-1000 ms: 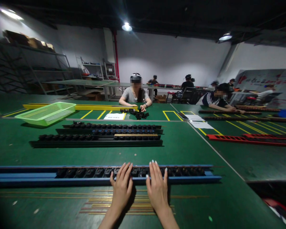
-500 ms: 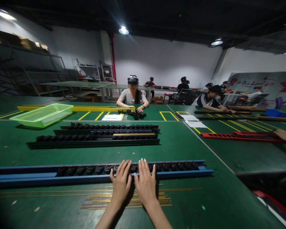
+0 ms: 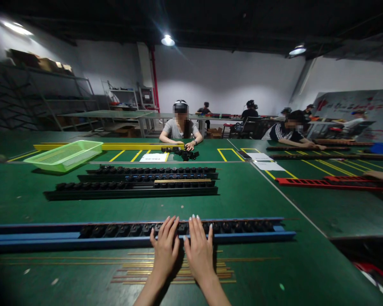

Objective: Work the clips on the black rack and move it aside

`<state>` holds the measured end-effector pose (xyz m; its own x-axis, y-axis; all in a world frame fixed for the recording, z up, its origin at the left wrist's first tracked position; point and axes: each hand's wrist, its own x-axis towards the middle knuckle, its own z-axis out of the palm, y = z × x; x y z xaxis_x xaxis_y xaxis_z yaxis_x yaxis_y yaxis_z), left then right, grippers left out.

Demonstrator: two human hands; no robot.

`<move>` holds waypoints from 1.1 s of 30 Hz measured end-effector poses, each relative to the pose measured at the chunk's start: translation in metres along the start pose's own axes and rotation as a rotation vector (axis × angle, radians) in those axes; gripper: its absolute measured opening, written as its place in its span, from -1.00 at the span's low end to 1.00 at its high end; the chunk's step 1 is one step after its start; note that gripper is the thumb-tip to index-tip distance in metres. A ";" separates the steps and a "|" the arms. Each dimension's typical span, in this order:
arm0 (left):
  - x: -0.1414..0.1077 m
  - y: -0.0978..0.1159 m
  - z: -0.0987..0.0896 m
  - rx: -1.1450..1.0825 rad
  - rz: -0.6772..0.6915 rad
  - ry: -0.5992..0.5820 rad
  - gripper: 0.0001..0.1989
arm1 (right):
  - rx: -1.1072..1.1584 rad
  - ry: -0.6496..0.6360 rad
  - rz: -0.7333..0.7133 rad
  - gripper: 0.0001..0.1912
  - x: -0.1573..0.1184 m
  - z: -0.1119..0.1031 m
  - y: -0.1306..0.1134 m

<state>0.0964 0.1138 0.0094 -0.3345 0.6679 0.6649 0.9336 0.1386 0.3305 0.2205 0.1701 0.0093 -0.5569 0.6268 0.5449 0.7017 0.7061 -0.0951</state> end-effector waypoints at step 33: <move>-0.002 0.002 -0.006 0.097 0.132 -0.105 -0.45 | 0.090 -0.102 -0.038 -0.46 0.004 -0.001 -0.002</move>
<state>0.0983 0.1086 0.0124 -0.1975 0.7569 0.6230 0.9782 0.1109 0.1753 0.2175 0.1708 0.0123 -0.6281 0.6259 0.4623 0.6391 0.7539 -0.1524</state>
